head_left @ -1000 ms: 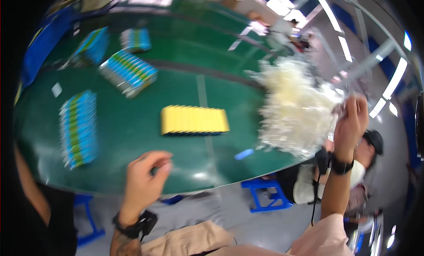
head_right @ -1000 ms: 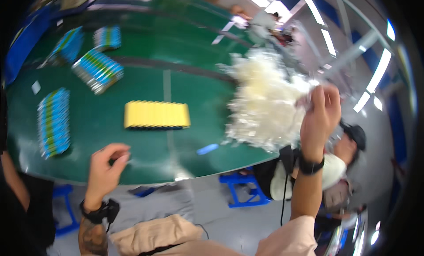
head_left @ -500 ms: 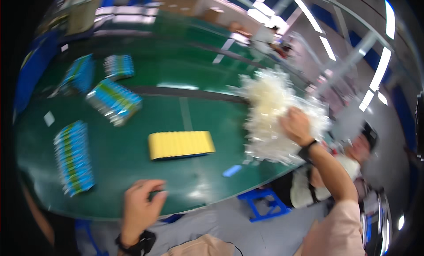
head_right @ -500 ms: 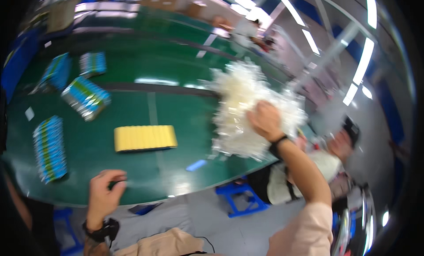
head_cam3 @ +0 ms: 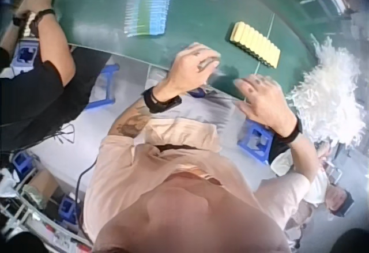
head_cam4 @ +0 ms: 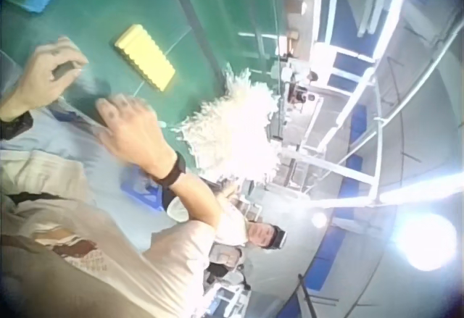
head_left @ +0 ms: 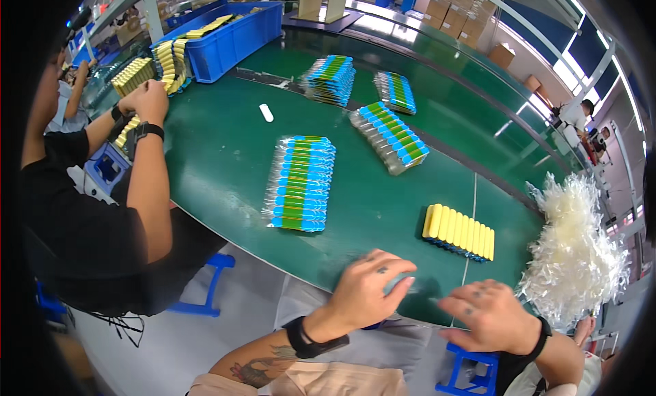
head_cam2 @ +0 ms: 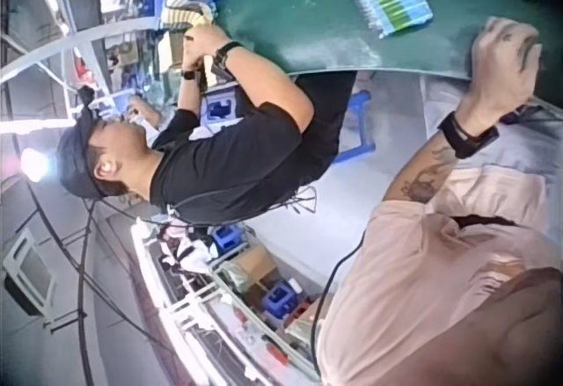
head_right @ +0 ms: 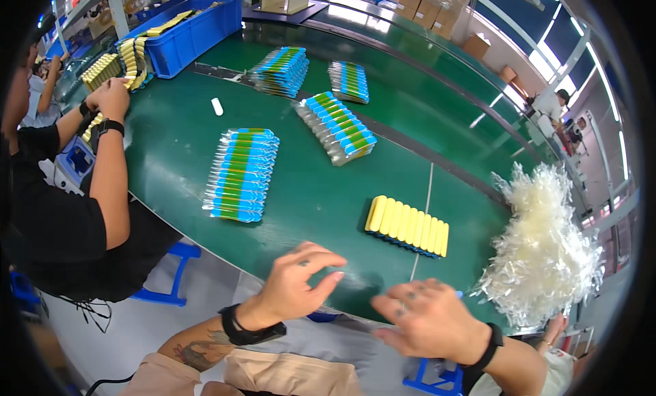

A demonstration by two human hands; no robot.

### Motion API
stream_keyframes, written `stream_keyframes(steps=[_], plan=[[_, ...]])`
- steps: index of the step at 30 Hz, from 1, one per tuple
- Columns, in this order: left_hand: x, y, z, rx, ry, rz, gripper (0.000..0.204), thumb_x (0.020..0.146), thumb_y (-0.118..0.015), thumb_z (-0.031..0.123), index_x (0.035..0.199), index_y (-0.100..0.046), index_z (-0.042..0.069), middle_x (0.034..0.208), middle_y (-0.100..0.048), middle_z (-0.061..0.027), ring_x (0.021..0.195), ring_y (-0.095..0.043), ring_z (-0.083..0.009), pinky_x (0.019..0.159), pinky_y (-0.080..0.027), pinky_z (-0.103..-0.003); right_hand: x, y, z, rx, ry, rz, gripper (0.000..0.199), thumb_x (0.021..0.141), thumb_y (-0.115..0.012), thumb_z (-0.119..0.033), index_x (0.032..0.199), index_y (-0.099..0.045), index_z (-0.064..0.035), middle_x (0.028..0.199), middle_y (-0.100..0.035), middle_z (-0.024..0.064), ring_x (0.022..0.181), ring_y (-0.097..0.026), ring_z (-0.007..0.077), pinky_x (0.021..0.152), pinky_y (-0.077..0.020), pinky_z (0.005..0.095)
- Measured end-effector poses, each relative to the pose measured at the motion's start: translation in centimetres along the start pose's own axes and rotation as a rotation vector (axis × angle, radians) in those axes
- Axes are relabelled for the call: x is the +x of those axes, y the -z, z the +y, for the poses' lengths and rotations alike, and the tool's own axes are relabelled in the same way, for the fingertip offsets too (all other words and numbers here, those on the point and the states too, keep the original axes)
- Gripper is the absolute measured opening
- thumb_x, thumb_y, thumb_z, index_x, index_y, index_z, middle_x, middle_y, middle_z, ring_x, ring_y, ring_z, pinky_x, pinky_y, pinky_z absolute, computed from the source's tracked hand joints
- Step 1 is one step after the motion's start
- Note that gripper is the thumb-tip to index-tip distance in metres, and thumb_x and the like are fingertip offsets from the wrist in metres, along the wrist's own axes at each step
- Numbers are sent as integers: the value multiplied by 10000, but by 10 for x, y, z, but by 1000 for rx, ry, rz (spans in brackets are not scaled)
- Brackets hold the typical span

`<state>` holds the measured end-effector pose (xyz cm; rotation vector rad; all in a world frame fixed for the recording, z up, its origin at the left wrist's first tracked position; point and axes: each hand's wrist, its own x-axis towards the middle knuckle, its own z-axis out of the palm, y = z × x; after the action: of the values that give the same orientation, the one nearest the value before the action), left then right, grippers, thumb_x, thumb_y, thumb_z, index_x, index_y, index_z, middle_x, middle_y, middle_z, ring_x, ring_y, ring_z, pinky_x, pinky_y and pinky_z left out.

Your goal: The person picks up a row of yellow batteries, places them onto a strip of adhesive tape, and presses the tape against them. They then pick up a row of blue and green batteries, place them onto another strip of tape, and press the tape against them.

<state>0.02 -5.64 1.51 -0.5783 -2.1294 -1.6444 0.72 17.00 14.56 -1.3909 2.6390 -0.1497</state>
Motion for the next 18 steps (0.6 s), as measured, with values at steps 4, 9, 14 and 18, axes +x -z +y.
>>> stream_keyframes(steps=[4,9,14,18], plan=[[13,71,-7,383,-132,110,217,740,-758,-2,949,-712,38,937,-704,-118,897,-656,-314,823,-529,-405,44,-28,-14,90,-16,-19,529,785,-784,-340,1178,-629,-20,1067,-665,134,901,-702,325,739,-573,412],[18,142,-10,873,-102,-131,499,722,-844,183,1176,-668,72,1275,-621,-126,1215,-541,-355,1012,-428,-472,103,-49,-16,165,30,28,740,836,-749,-378,1397,-476,21,1348,-530,234,1017,-675,392,848,-577,436],[34,162,-19,1011,-99,-338,673,739,-847,330,1312,-603,76,1371,-575,-117,1350,-449,-381,1102,-349,-509,145,-69,-12,110,6,155,819,851,-741,-394,1498,-398,-26,1410,-475,285,1060,-662,445,857,-583,449],[38,166,-27,1008,-111,-379,638,753,-839,327,1291,-616,68,1336,-599,-120,1333,-472,-377,1093,-364,-509,155,-82,-7,38,9,181,829,858,-732,-462,1515,-406,-77,1413,-484,291,1057,-668,430,837,-586,462]])
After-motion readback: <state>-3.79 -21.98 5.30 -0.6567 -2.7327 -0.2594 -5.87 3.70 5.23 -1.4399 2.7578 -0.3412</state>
